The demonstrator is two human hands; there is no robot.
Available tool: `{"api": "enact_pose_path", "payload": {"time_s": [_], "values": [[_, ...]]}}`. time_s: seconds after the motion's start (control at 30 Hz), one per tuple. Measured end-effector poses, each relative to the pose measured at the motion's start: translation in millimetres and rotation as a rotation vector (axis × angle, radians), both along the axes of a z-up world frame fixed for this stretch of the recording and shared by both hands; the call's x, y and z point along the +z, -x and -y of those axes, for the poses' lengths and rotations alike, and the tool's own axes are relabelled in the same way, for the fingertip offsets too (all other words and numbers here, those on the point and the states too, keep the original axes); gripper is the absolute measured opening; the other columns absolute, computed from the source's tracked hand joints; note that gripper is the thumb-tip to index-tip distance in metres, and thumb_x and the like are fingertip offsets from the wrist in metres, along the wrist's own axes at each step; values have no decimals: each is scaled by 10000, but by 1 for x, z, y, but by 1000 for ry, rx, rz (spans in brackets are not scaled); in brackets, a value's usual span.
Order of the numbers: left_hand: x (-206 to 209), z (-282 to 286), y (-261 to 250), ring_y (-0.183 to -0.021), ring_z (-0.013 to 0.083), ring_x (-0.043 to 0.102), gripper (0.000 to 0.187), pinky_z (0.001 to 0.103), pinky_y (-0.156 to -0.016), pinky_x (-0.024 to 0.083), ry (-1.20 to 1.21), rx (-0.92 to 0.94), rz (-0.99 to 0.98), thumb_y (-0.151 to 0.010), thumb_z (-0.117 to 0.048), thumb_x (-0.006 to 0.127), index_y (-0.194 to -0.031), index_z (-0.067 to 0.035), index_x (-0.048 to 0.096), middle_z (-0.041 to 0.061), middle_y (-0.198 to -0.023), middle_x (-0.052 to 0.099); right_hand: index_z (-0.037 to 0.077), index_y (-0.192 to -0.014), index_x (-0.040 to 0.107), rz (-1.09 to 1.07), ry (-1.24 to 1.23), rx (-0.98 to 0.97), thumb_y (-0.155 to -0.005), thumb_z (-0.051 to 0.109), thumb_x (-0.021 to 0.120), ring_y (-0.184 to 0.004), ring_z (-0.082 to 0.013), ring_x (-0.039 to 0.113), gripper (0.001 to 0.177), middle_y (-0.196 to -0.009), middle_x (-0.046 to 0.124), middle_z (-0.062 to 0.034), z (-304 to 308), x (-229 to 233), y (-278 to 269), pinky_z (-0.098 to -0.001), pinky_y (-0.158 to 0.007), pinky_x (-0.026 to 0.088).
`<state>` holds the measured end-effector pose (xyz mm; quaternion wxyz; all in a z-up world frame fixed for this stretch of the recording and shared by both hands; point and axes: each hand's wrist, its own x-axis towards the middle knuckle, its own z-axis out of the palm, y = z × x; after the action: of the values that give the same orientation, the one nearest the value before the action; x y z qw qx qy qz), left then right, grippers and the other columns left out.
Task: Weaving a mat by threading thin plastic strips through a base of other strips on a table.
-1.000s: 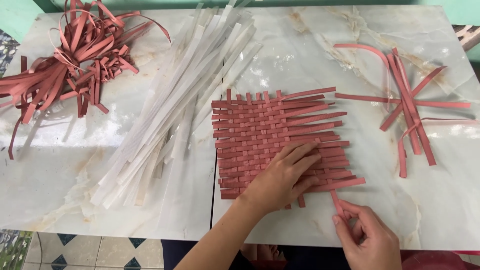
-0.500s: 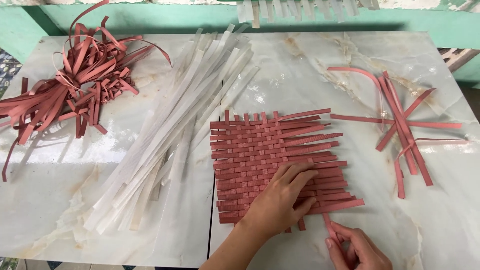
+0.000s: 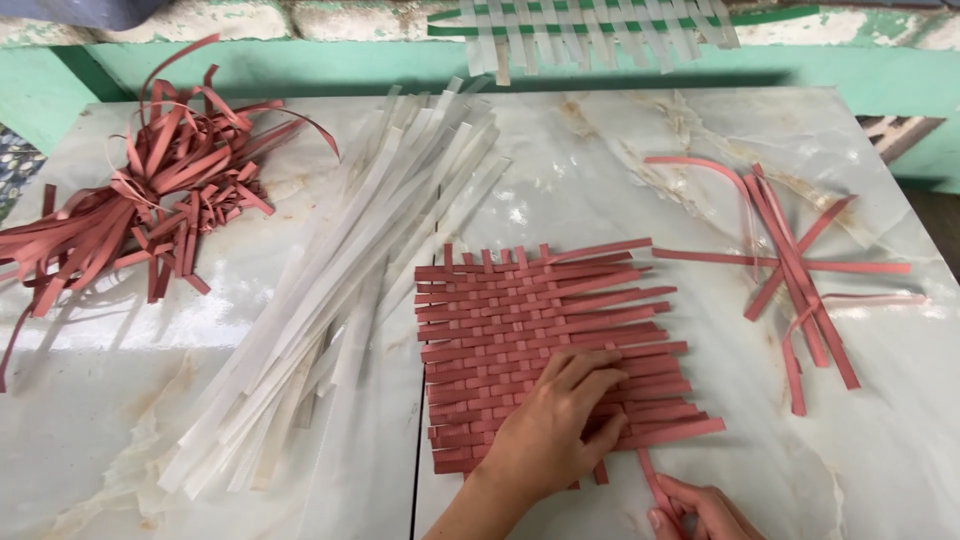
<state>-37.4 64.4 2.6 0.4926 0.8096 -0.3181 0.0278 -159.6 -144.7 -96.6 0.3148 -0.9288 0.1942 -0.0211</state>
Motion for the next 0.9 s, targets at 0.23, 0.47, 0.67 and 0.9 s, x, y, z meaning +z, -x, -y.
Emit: {"api": "enact_pose_path", "payload": {"time_s": [0.23, 0.47, 0.67, 0.9], "values": [[1, -1, -4, -1168, 287, 496, 298, 413, -971, 478, 72, 24, -42, -889, -29, 555, -1185, -13, 591, 120, -1248, 574, 343, -1099, 729, -28, 125, -16, -738, 308, 692, -445, -86, 425, 364, -709, 717, 174, -33, 59, -6, -197, -506, 439], [19, -2, -18, -705, 143, 574, 265, 242, -569, 493, 184, 76, -146, -876, 45, 551, -1125, -9, 623, 89, -1118, 596, 318, -1003, 767, 139, 117, -47, -711, 231, 721, -418, -89, 413, 308, -595, 669, 140, -40, 67, -3, -208, -476, 430], [9, -4, -43, -1040, 280, 560, 378, 396, -623, 568, -149, 167, 84, -819, 88, 570, -1174, -41, 567, 103, -1086, 630, 238, -952, 767, 279, 58, -28, -706, 150, 754, -373, -77, 381, 262, -447, 557, 61, -47, 77, -5, -184, -469, 441], [2, -6, -49, -1026, 312, 548, 464, 439, -783, 531, -363, 113, 145, -829, 21, 594, -1271, -48, 470, 118, -1054, 621, 232, -919, 775, 257, 37, -29, -695, 134, 754, -381, -82, 367, 246, -453, 533, 68, -44, 81, -6, -189, -447, 424]]}}
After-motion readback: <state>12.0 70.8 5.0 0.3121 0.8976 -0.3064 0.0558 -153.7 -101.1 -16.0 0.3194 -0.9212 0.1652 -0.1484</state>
